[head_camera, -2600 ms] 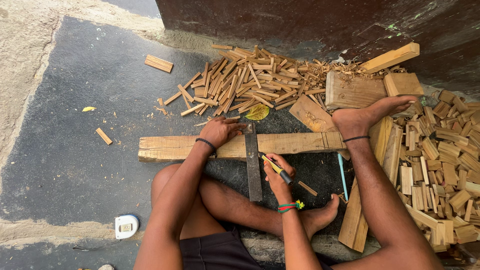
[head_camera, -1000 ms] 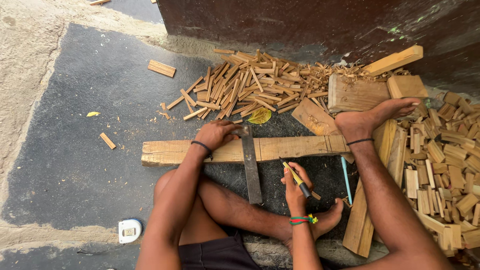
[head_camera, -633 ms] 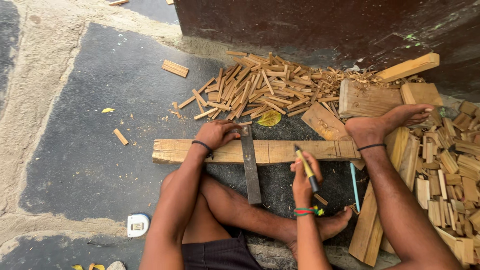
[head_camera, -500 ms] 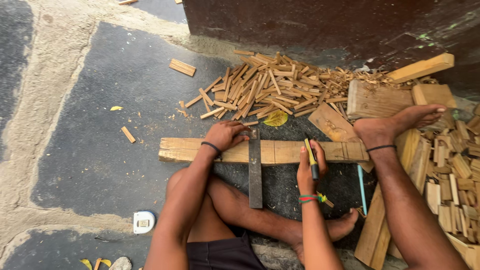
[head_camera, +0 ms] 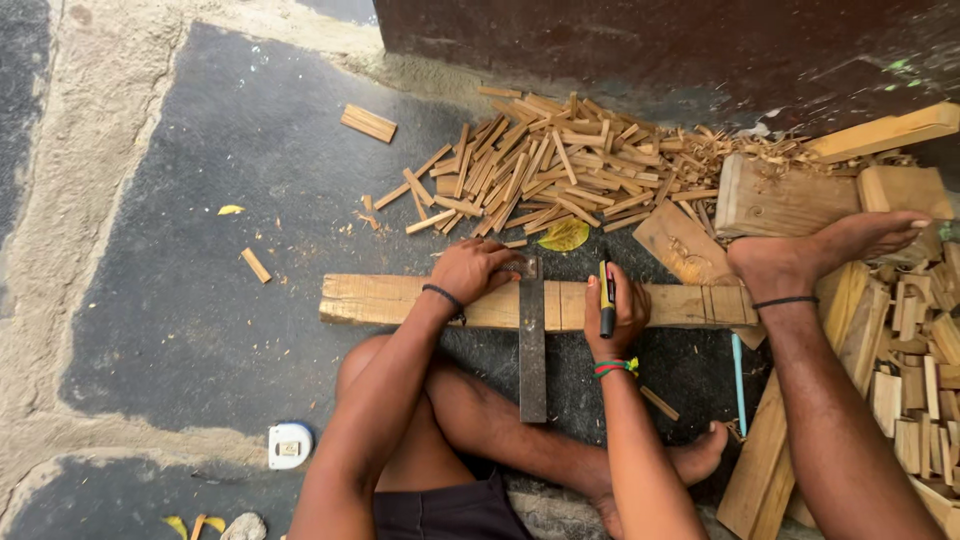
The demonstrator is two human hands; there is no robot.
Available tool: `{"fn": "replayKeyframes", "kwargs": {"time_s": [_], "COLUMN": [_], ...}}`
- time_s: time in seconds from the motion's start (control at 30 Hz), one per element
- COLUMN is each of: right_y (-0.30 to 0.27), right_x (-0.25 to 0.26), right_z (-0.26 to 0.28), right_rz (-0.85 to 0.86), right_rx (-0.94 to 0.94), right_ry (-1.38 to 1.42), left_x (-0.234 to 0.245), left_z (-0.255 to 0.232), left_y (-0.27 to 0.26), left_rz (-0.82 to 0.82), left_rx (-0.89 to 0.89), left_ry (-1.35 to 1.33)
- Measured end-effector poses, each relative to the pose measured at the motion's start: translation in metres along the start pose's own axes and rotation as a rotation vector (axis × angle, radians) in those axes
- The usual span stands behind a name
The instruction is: The person sits on the floor and uses a metal square and a marker to draw lines on a long wooden plank. They also use a tape measure to measure the wood and a pencil to make additional marks.
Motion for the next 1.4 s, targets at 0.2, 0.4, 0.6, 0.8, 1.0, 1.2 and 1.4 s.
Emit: {"fn": "replayKeyframes", "kwargs": {"time_s": [0.2,0.4,0.6,0.8,1.0,1.2,1.4], "right_y": [-0.004,-0.003,-0.006,-0.002,-0.006,-0.005,-0.004], "right_x": [0.000,0.000,-0.004,-0.006,-0.004,-0.005,-0.007], "right_z": [0.008,0.003,-0.003,-0.002,-0.003,-0.006,-0.011], "right_rz": [0.026,0.018,0.022,0.015,0.024,0.028,0.017], "right_rx": [0.023,0.027,0.022,0.009,-0.001,-0.036,-0.036], "right_ry": [-0.016,-0.025,-0.018,-0.046,-0.036,-0.023,-0.021], "left_x": [0.003,-0.001,-0.008,-0.005,-0.008,-0.007,-0.013], "left_z": [-0.003,-0.006,-0.003,-0.004,-0.005,-0.009,-0.008], "left_y": [-0.006,-0.002,-0.004,-0.001,-0.002,-0.003,0.006], "left_rz": [0.014,-0.004,0.005,-0.036,0.022,0.023,0.001], "left_rx": [0.015,0.010,0.022,0.003,0.019,-0.007,-0.069], "left_ry": [-0.021,0.000,0.037,0.061,0.037,0.049,0.022]}}
Point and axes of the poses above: each hand's wrist, its own y-axis towards the middle knuckle, its own x-axis out of the back of the hand, z = x × y, the point moved 7 cm from there along y, towards the middle knuckle, and after that the axes turned 7 degrees about y, right-handed, at the moved point
